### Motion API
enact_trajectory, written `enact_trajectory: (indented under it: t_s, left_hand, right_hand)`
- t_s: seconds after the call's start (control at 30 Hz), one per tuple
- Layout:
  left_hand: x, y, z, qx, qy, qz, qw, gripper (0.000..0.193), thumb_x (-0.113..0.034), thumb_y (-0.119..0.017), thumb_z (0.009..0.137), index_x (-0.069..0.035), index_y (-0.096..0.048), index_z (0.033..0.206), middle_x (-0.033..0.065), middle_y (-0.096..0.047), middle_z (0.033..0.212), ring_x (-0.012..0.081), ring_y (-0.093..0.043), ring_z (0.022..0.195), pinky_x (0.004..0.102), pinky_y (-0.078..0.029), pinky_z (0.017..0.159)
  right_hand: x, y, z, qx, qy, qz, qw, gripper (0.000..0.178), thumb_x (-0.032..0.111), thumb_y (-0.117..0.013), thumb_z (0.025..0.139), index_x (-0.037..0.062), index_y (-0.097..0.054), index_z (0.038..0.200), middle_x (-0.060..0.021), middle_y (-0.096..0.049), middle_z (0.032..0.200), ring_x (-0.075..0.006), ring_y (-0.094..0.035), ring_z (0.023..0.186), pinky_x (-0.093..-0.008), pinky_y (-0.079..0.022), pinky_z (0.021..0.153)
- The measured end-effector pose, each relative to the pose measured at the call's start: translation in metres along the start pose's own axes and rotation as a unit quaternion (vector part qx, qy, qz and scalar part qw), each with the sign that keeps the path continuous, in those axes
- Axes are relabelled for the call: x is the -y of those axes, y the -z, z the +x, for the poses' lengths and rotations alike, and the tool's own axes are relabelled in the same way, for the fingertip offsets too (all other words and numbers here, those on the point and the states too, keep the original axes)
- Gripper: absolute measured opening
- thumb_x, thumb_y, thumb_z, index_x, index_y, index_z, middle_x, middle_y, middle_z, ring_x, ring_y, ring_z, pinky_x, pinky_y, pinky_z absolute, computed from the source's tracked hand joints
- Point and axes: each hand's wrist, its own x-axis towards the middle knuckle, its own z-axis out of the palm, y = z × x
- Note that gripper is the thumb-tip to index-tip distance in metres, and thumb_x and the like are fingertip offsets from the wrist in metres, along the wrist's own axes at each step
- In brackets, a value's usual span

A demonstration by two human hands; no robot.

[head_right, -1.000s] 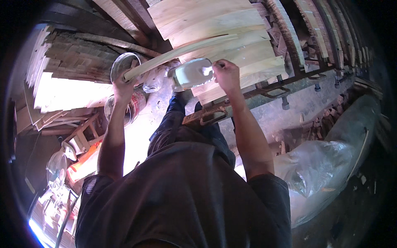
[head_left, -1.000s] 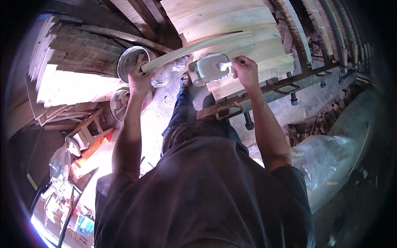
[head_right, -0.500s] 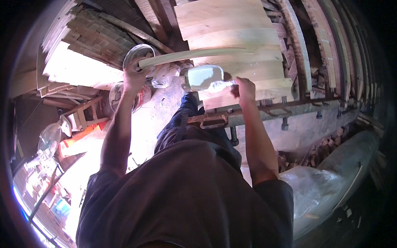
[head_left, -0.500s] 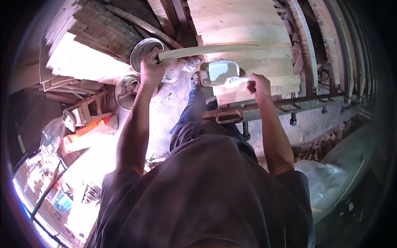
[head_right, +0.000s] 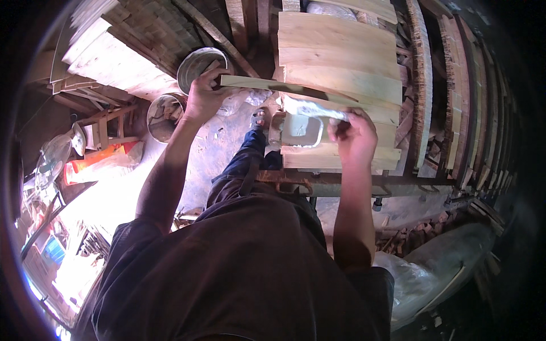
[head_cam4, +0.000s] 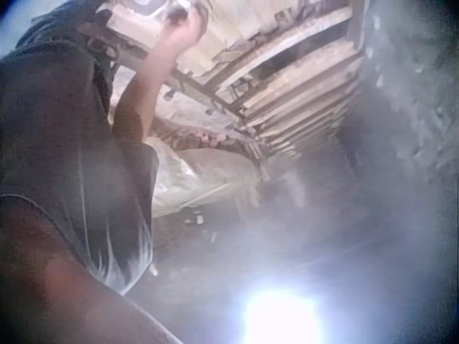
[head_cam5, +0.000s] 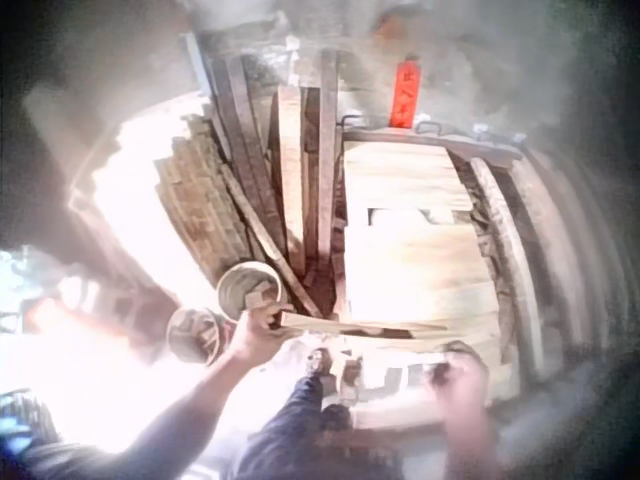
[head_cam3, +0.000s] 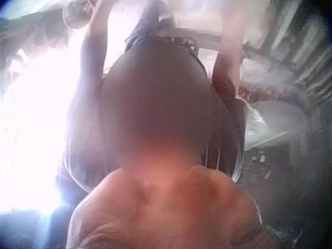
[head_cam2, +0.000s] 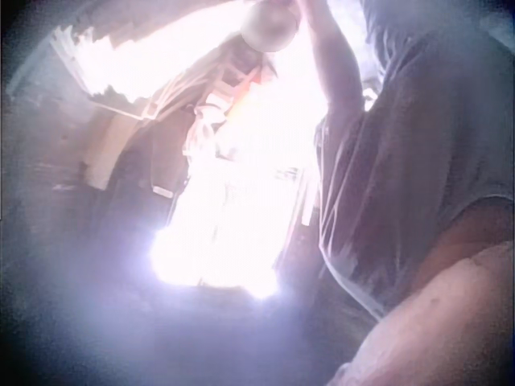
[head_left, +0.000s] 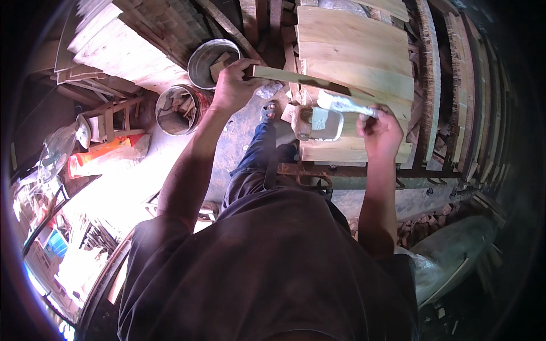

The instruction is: The person applies glue to wooden planks using a brush and places them into a wooden frame. The person repeats this process for several planks.

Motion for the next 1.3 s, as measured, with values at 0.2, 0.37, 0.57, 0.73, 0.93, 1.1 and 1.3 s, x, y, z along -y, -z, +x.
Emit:
enact_trajectory:
  t_s: [0.2,0.37,0.57,0.73,0.93,1.1,1.3]
  left_hand:
    - [-0.004,0.003,0.008,0.017,0.014,-0.019,1.000,0.037,-0.009,-0.079,0.072,-0.002,-0.066,0.106,0.0128,-0.069,0.094,0.0190,-0.068,0.085,0.0294,-0.053,0.078]
    - [-0.007,0.003,0.009,-0.003,0.006,0.021,1.000,0.037,-0.009,-0.079,0.073,-0.001,-0.065,0.107,0.0135,-0.069,0.095,0.0210,-0.068,0.087,0.0305,-0.052,0.079]
    - [-0.005,0.004,0.007,0.019,0.034,-0.007,0.999,0.039,-0.010,-0.079,0.073,-0.001,-0.065,0.108,0.0128,-0.070,0.096,0.0186,-0.068,0.088,0.0292,-0.052,0.080]
    - [-0.012,0.004,0.008,0.025,0.023,-0.008,0.999,0.040,-0.010,-0.080,0.072,-0.001,-0.066,0.108,0.0121,-0.070,0.092,0.0155,-0.067,0.084,0.0286,-0.052,0.078]
    - [0.000,-0.001,0.009,0.010,0.014,0.006,1.000,0.035,-0.004,-0.075,0.074,-0.001,-0.066,0.107,0.0113,-0.069,0.090,0.0166,-0.066,0.081,0.0291,-0.052,0.077]
    - [0.000,-0.004,0.010,0.019,0.036,-0.049,0.998,0.034,-0.001,-0.072,0.075,-0.001,-0.065,0.108,0.0083,-0.069,0.090,0.0109,-0.063,0.082,0.0257,-0.051,0.077]
    - [-0.006,-0.005,0.009,0.018,0.051,-0.060,0.997,0.032,0.002,-0.070,0.077,0.000,-0.065,0.109,0.0055,-0.070,0.094,0.0082,-0.062,0.083,0.0228,-0.050,0.077]
  right_hand:
    - [-0.002,-0.095,0.028,0.072,0.113,-0.137,0.982,0.021,0.008,-0.052,0.083,-0.0053,-0.064,0.092,-0.0163,-0.065,0.073,-0.0235,-0.060,0.057,-0.0303,-0.041,0.049]
    - [-0.013,-0.140,0.027,0.070,0.143,-0.244,0.957,0.012,-0.002,-0.057,0.081,-0.0036,-0.068,0.086,-0.0075,-0.064,0.070,-0.0087,-0.057,0.057,-0.0216,-0.043,0.052]
    - [-0.010,-0.108,0.025,0.015,0.167,-0.306,0.937,0.013,-0.004,-0.057,0.078,-0.0020,-0.068,0.085,-0.0027,-0.062,0.067,-0.0075,-0.057,0.057,-0.0206,-0.044,0.054]
    - [0.000,-0.056,0.027,-0.040,0.186,-0.326,0.926,0.014,-0.004,-0.055,0.076,-0.0011,-0.067,0.083,-0.0020,-0.061,0.065,-0.0067,-0.056,0.057,-0.0203,-0.039,0.050]
    - [0.011,0.005,0.030,-0.108,0.173,-0.316,0.927,0.014,0.001,-0.056,0.078,0.0001,-0.068,0.082,-0.0027,-0.060,0.063,-0.0084,-0.056,0.055,-0.0213,-0.035,0.047]
    - [0.018,0.046,0.037,-0.163,0.148,-0.273,0.936,0.013,0.005,-0.057,0.078,-0.0005,-0.068,0.082,-0.0052,-0.061,0.064,-0.0111,-0.057,0.052,-0.0229,-0.036,0.045]
    - [0.025,0.086,0.048,-0.219,0.130,-0.255,0.933,0.013,0.009,-0.059,0.078,-0.0009,-0.067,0.080,-0.0081,-0.063,0.065,-0.0150,-0.060,0.051,-0.0248,-0.039,0.043]
